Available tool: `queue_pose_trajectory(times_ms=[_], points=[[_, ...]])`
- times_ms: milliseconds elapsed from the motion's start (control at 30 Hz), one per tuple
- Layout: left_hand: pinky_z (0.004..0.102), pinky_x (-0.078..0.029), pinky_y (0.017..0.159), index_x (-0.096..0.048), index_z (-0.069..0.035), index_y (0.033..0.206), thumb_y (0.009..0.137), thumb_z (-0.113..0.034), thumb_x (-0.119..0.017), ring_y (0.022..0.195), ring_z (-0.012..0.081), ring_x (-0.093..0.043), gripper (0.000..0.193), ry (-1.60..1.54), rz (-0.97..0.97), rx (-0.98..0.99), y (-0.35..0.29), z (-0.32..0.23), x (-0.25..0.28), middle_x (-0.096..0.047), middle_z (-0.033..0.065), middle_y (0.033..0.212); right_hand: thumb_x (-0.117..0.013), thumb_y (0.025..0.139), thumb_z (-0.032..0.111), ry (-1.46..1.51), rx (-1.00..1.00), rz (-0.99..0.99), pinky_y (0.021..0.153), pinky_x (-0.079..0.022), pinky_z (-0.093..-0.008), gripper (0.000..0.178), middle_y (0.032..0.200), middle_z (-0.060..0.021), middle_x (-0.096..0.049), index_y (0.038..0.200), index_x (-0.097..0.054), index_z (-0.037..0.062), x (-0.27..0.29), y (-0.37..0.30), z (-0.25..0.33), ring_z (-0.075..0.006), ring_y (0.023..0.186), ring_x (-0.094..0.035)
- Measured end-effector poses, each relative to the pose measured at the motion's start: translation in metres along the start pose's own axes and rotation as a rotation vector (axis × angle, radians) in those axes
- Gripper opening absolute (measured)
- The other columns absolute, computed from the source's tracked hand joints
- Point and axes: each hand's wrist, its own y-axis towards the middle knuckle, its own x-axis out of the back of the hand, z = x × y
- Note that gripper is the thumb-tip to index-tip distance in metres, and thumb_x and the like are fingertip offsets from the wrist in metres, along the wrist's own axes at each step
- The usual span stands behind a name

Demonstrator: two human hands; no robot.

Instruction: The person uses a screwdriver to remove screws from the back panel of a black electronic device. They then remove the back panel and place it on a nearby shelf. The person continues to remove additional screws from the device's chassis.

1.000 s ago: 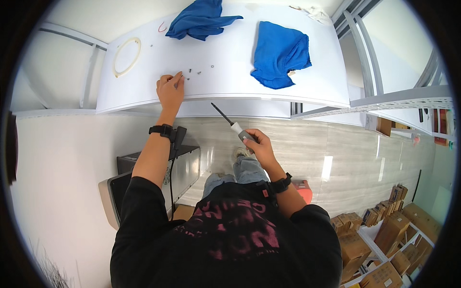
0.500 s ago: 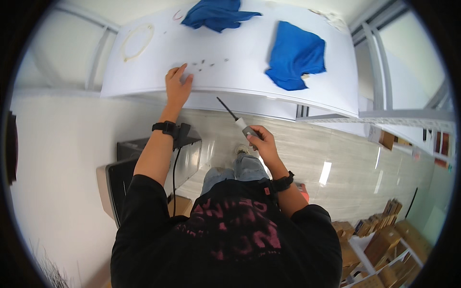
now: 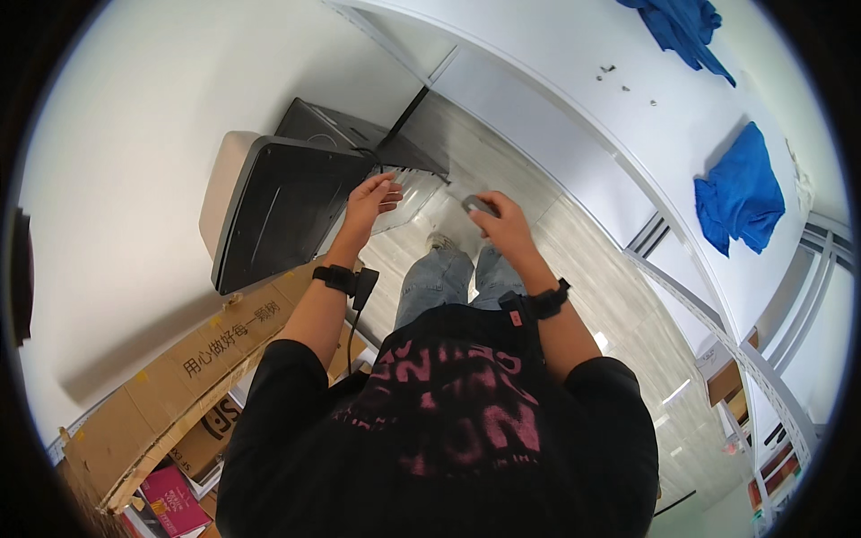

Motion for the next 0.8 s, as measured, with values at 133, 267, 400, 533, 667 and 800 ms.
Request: queue_pose_trajectory(times_ms=[133,267,400,533,667,800], points=[[0.0324,-0.05,0.08,-0.046,-0.004,0.125,0.097,-0.021,-0.043,0.095,0.022,-0.062,0.033,-0.305,-0.042,0.091,-0.013,0.01,0.02,-0.061,0.0123,0.109,-0.065,0.077,0.012,-0.05,0.026,0.16,0.056,-0.045,-0.0259,0.037,0.081,-0.005,-0.059,0.111,-0.053,0.003,-0.049,0.01,-0.01,-0.0117,0.065,-0.054],[0.0341,-0.051,0.081,-0.042,-0.003,0.128,0.097,-0.021,-0.042,0.098,0.0244,-0.062,0.035,-0.459,-0.117,0.136,-0.023,0.034,0.033,-0.059,0.0146,0.112,-0.065,0.075,0.01,-0.06,0.01,0.261,0.057,-0.045,-0.0256,0.038,0.079,-0.0061,-0.058,0.111,-0.051,0.0035,-0.082,0.012,-0.042,-0.0119,0.066,-0.054],[0.033,-0.051,0.078,-0.051,-0.006,0.118,0.095,-0.016,-0.046,0.089,0.0209,-0.062,0.025,-0.543,-0.181,0.158,-0.034,0.066,0.063,-0.062,0.0112,0.103,-0.063,0.079,0.009,-0.1,-0.043,0.35,0.055,-0.043,-0.0232,0.037,0.081,-0.0046,-0.057,0.113,-0.051,0.0041,-0.105,0.007,-0.069,-0.01,0.062,-0.053],[0.0328,-0.052,0.076,-0.053,-0.008,0.115,0.095,-0.014,-0.046,0.085,0.0181,-0.06,0.022,-0.531,-0.205,0.19,-0.044,0.094,0.092,-0.061,0.0071,0.096,-0.061,0.082,0.011,-0.102,-0.149,0.371,0.052,-0.041,-0.0217,0.035,0.083,-0.0029,-0.057,0.115,-0.052,0.0066,-0.132,-0.005,-0.079,-0.0079,0.061,-0.053],[0.0322,-0.052,0.074,-0.053,-0.009,0.114,0.095,-0.014,-0.048,0.083,0.0186,-0.061,0.021,-0.594,-0.21,0.189,-0.055,0.124,0.125,-0.06,0.0057,0.091,-0.06,0.084,0.012,-0.075,-0.18,0.323,0.052,-0.041,-0.0216,0.035,0.085,-0.0032,-0.057,0.117,-0.052,0.0083,-0.168,-0.016,-0.108,-0.0075,0.06,-0.052],[0.0321,-0.053,0.07,-0.051,-0.009,0.114,0.094,-0.014,-0.05,0.081,0.0213,-0.063,0.021,-0.628,-0.246,0.154,-0.069,0.156,0.166,-0.059,0.0067,0.09,-0.06,0.085,0.014,-0.055,-0.189,0.267,0.052,-0.041,-0.0215,0.036,0.086,-0.0039,-0.057,0.119,-0.051,0.0082,-0.214,-0.026,-0.149,-0.0079,0.06,-0.052]])
